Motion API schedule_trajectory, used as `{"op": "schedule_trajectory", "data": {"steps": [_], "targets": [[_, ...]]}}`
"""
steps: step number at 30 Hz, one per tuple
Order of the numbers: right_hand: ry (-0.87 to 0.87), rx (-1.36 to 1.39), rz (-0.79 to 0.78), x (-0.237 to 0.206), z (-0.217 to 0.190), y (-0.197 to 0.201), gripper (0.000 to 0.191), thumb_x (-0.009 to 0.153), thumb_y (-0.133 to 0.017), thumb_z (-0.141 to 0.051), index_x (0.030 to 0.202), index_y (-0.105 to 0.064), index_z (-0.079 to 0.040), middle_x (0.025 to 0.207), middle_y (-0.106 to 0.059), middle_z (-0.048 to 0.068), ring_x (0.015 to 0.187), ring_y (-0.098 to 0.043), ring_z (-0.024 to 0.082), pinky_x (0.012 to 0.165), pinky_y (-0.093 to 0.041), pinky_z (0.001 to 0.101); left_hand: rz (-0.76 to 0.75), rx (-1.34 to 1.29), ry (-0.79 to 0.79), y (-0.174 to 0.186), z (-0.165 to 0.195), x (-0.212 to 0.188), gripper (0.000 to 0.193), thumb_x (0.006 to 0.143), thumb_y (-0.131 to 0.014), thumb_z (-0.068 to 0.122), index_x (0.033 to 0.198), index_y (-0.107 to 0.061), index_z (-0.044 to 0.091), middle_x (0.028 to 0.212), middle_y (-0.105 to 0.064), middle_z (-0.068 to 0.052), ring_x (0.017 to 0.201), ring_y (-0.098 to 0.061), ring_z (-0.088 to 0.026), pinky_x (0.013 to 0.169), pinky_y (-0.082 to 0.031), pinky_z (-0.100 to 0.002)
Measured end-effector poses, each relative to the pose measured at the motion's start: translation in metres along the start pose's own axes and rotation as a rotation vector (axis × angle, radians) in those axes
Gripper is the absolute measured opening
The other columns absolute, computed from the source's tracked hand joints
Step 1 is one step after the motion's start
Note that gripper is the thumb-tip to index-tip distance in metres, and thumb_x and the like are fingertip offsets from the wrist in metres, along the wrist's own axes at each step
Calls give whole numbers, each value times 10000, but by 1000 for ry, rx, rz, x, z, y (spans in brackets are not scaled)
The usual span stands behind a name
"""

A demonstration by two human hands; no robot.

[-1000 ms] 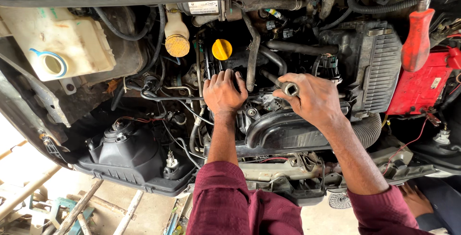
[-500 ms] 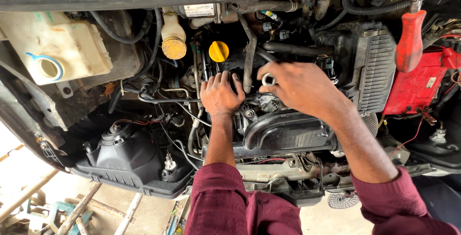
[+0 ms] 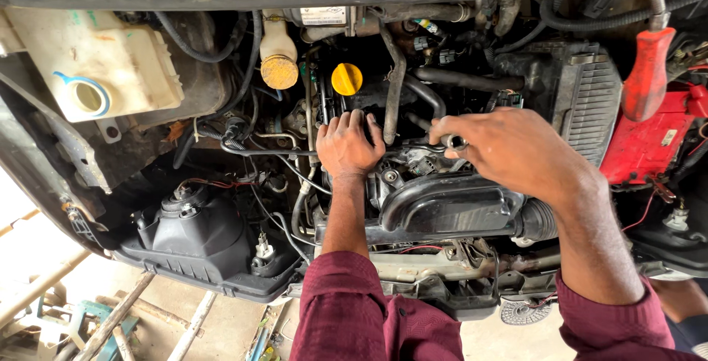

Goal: The person works under the open hood of a car, using a socket wrench to loosen and remove a component from the engine, then works the part and nearby fittings by hand. They reach around the engine bay, reposition the socket, and continue turning fasteners near the yellow oil cap and battery area.

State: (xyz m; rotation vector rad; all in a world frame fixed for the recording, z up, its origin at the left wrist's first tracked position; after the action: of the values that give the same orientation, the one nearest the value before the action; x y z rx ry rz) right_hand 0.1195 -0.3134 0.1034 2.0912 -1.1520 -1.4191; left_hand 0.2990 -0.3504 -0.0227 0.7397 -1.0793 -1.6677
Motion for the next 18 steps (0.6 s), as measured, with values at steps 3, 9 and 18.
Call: {"op": "schedule_trajectory", "data": {"steps": [3, 9, 18], "targets": [[29, 4, -23, 3, -1, 0, 355, 873, -632, -267, 1229, -641, -270, 1006, -777, 37, 873, -732, 304, 726, -539, 482, -9, 6, -1, -1, 0, 0, 235, 933, -609, 278, 767, -637, 114, 759, -661, -42, 750, -640, -254, 728, -460, -401], [1, -41, 78, 19, -5, 5, 315, 958, -610, -421, 1210, -634, -234, 827, -756, 78, 787, -732, 305, 661, -542, 464, 14, 8, -19, 1, 2, 0, 217, 927, -610, 277, 784, -638, 116, 770, -660, -45, 754, -637, -256, 721, -453, -405], [382, 59, 197, 30, -31, 16, 268, 864, -695, -280, 1108, -689, -169, 857, -746, 94, 807, -712, 334, 680, -539, 451, -21, 18, -13, -2, 2, 0, 218, 920, -613, 277, 797, -646, 101, 785, -665, -62, 779, -646, -277, 733, -456, -421]]}}
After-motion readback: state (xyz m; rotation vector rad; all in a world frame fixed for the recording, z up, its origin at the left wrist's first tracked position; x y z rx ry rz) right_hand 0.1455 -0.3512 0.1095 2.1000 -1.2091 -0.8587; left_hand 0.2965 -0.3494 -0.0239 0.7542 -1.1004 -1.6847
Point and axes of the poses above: each hand's wrist, its own x-axis towards the middle knuckle, its own y-axis out of the back of the hand, z = x × y, the point moved 8 cm from there along x, towards the middle knuckle
